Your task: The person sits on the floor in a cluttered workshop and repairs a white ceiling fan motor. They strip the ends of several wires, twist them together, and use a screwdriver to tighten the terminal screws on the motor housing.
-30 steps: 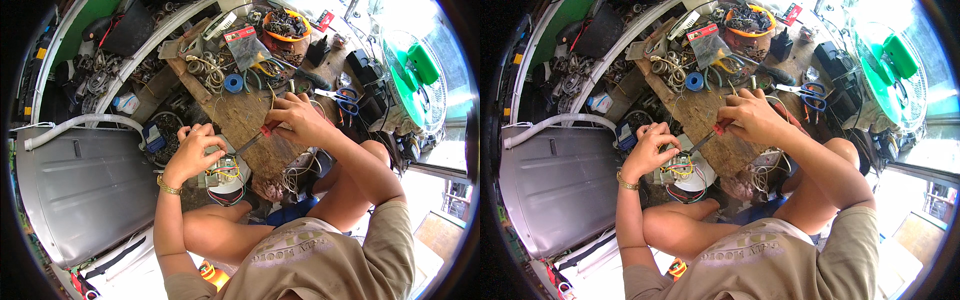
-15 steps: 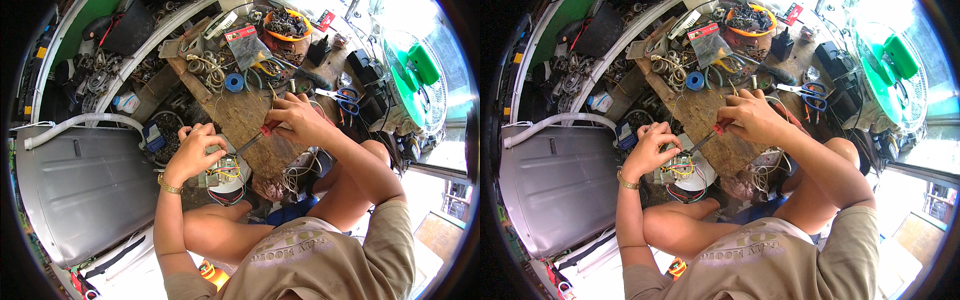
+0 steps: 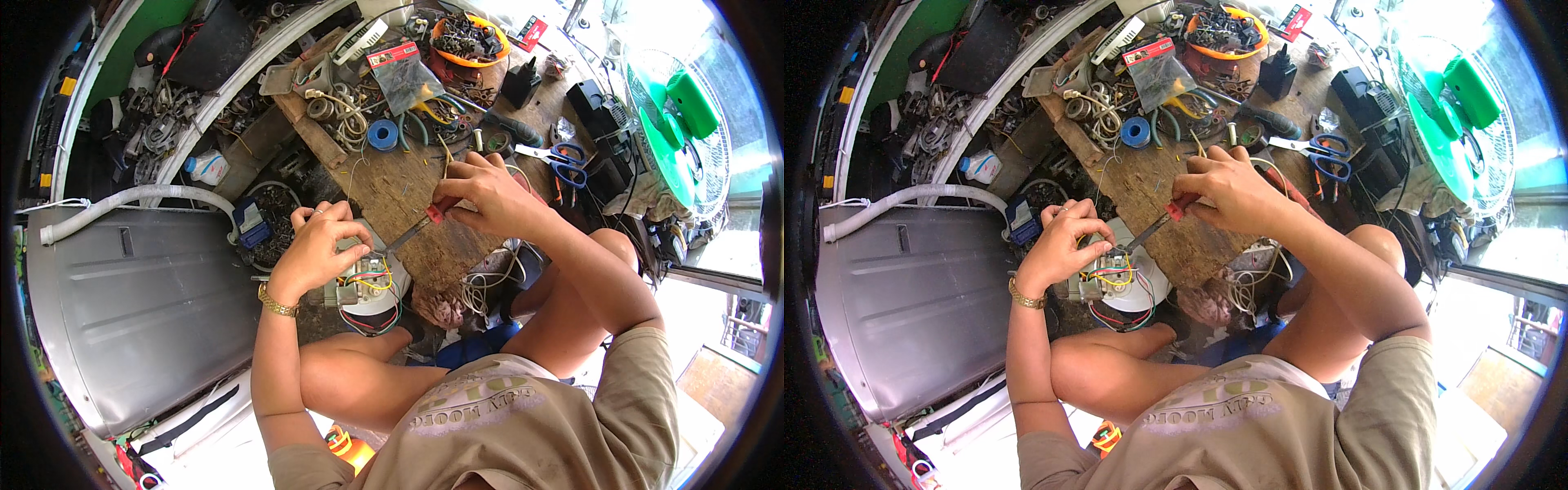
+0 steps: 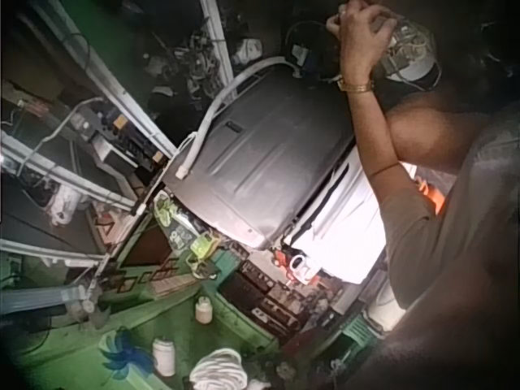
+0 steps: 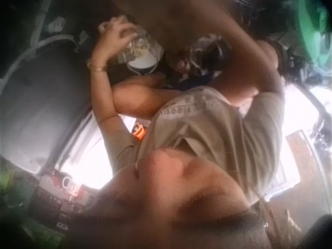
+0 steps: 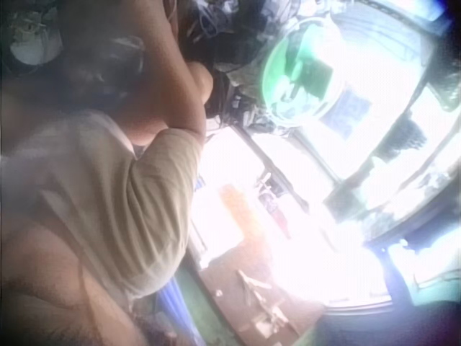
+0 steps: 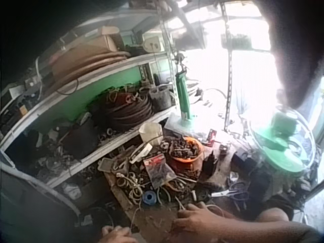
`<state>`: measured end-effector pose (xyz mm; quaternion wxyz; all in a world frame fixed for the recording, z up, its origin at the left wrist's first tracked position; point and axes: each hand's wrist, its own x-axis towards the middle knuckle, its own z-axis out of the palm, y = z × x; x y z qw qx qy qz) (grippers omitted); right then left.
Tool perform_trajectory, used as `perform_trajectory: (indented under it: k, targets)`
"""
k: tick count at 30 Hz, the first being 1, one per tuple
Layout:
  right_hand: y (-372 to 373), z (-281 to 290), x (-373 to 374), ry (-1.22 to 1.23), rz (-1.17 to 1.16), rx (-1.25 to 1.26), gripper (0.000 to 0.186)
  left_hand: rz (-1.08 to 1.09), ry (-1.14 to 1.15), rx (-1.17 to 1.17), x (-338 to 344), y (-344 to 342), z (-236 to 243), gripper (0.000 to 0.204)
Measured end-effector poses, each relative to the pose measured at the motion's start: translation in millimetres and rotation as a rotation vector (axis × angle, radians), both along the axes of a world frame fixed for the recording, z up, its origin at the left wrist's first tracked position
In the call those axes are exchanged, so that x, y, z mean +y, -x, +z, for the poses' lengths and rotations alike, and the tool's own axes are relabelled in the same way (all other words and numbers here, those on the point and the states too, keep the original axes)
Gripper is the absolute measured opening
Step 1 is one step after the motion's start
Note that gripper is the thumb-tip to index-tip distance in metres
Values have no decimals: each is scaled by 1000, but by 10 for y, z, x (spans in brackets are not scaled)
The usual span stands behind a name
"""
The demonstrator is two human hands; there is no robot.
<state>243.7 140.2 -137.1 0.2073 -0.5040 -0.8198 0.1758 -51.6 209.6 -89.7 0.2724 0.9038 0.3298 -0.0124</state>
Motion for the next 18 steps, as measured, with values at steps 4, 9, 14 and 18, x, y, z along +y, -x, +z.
perform_trajectory:
  k: [4, 9, 14, 18]
  targets:
    - [7, 7, 2, 12, 0, -1, 26, 4, 7, 7, -4, -11, 12, 9]
    - [8, 30, 0, 19, 4, -1, 25, -1, 1, -7, -5, -7, -2, 8]
    - [5, 6, -2, 7, -2, -5, 25, -2, -8, -9, -5, -8, -9, 8]
    - [10, 12, -3, -1, 0, 9, 25, 0, 3, 7, -10, -16, 8, 9]
